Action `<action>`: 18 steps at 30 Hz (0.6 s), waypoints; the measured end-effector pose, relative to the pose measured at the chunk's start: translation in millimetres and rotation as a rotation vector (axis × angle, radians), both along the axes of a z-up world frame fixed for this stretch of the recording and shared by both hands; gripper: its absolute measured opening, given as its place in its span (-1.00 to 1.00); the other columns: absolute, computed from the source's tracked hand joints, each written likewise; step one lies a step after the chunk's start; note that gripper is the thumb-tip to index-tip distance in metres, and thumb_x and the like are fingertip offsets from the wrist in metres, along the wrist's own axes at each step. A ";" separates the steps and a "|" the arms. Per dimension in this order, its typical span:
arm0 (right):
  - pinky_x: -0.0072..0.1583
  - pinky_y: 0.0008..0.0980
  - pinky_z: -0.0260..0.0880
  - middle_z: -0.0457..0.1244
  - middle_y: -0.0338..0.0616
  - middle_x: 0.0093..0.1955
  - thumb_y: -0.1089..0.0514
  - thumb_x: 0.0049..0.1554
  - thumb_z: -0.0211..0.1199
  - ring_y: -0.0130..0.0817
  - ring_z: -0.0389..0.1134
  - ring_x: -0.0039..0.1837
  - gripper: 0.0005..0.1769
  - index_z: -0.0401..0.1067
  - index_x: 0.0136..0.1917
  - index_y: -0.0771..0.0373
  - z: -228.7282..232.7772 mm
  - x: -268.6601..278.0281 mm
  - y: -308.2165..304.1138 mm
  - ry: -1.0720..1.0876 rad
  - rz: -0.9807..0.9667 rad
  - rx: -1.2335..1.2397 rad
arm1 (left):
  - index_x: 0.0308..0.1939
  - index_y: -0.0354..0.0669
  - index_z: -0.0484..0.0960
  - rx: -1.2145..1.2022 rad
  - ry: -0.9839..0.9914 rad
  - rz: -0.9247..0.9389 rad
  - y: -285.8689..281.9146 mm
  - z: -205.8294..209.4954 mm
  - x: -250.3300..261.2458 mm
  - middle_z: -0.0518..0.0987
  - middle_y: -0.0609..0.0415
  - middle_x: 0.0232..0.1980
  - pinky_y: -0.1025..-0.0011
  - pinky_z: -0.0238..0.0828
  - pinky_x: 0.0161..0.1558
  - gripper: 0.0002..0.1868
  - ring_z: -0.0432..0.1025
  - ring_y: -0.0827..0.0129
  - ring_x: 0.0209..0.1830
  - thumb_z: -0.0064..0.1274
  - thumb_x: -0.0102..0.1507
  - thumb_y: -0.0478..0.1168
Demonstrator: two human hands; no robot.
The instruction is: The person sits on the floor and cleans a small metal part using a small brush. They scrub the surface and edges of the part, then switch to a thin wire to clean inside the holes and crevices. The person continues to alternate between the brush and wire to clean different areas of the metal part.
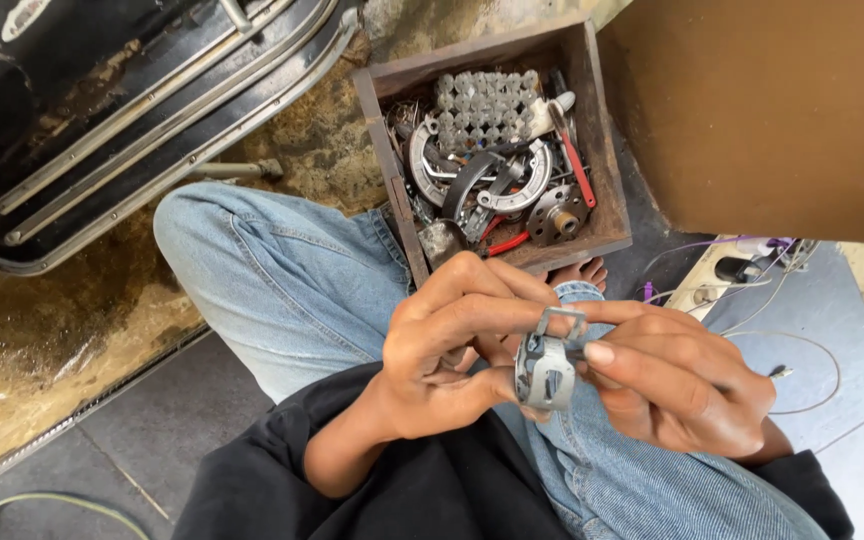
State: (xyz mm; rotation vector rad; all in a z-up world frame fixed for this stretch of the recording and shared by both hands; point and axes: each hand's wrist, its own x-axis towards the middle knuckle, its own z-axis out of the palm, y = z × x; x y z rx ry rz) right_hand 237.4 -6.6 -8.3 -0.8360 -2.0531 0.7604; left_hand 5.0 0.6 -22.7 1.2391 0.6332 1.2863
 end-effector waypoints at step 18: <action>0.16 0.06 0.71 0.35 -0.08 -0.19 0.29 0.09 0.31 -0.39 0.44 -0.22 -0.78 0.43 0.01 0.42 9.7 -16.3 13.5 -0.022 0.066 0.204 | 0.05 -0.30 0.59 -0.116 0.042 -0.029 -7.0 -4.2 -0.7 0.55 -0.11 0.07 0.68 0.42 -0.40 -0.53 0.44 0.50 -0.32 0.10 0.36 0.08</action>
